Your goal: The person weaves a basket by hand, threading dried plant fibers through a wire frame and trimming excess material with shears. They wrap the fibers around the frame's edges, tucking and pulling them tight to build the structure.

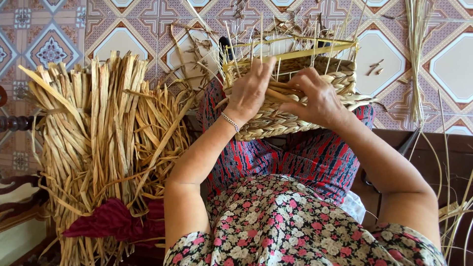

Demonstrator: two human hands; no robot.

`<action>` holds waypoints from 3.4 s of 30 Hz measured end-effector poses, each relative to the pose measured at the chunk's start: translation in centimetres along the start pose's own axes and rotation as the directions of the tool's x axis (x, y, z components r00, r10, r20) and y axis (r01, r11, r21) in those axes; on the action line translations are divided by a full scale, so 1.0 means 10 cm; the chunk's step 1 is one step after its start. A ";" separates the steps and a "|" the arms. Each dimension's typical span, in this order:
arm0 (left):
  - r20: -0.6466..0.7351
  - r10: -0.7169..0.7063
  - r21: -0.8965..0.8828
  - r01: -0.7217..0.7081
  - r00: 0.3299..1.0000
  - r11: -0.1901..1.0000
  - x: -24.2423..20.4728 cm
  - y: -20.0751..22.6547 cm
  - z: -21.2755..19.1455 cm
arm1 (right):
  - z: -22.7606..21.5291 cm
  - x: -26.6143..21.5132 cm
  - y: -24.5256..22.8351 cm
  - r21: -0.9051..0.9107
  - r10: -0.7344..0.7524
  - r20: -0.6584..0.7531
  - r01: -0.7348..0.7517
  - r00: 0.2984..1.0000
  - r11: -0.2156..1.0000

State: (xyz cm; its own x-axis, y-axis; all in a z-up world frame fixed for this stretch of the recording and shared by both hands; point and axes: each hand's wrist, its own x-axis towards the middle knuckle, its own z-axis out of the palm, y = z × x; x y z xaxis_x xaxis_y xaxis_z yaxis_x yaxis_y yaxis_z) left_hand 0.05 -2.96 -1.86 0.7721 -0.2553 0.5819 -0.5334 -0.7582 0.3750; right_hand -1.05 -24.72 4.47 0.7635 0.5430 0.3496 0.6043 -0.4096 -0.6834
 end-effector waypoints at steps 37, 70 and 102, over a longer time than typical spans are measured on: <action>0.074 0.052 -0.280 -0.029 0.996 0.959 -0.10 0.04 -0.06 | -0.18 0.17 0.68 -0.374 0.047 0.042 -0.028 0.998 0.927; 0.404 -0.063 -0.341 0.214 0.912 0.915 0.20 -0.12 -0.06 | -1.00 -0.77 0.00 -0.550 0.312 0.156 -0.180 0.937 0.815; 0.344 -0.058 -0.654 0.283 0.937 0.702 0.83 -0.61 -0.47 | 0.41 -0.25 0.14 -0.328 -0.151 -0.165 0.090 0.975 0.940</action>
State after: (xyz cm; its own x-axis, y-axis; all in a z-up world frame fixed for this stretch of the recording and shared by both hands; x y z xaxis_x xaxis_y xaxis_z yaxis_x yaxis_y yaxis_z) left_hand 8.02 2.38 4.09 0.8736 -0.4011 0.2755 -0.3812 -0.2120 0.8999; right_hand -3.03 -23.60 0.02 0.6904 0.4700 0.5499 0.7119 -0.5765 -0.4010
